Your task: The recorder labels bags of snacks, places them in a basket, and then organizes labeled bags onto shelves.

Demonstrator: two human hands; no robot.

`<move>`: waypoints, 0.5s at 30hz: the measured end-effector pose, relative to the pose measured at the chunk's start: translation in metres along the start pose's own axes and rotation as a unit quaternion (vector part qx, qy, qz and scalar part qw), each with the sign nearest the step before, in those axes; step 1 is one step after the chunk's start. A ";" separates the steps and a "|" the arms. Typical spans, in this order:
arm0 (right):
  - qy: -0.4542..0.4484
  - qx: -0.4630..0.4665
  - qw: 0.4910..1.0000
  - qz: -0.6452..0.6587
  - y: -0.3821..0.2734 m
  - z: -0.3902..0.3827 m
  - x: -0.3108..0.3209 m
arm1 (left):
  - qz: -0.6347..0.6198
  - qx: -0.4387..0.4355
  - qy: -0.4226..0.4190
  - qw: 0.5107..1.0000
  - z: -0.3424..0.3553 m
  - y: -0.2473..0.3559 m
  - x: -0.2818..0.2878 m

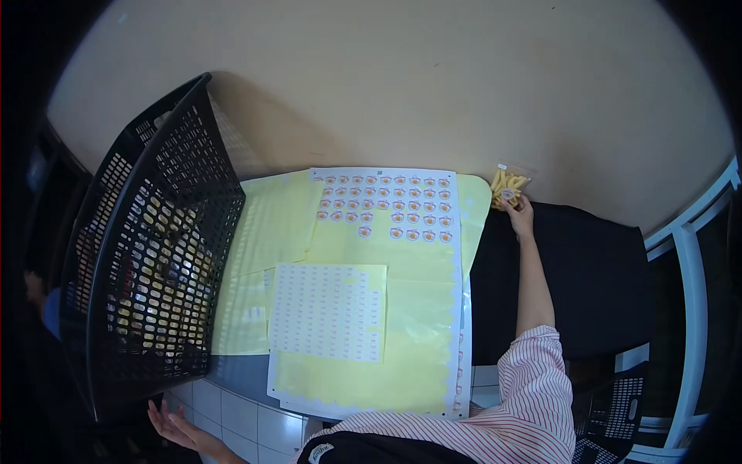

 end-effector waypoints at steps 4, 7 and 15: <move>-0.025 0.000 1.000 0.017 -0.002 0.004 0.005 | 0.036 -0.007 0.015 0.999 0.011 -0.003 0.011; -0.038 -0.017 0.999 -0.010 0.000 0.005 0.011 | 0.042 -0.051 0.013 0.998 0.018 0.004 0.013; 0.041 0.035 0.992 -0.114 0.002 0.004 0.047 | -0.036 -0.044 0.093 0.994 0.063 0.022 0.039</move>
Point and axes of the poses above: each hand's wrist, its own z-axis towards the middle knuckle, its own x-axis out of the back of the hand, y = z × x, the point moved 7 cm from there along z, towards the middle knuckle, and after that the axes turned 2 degrees about -z, right-handed, at the moved point
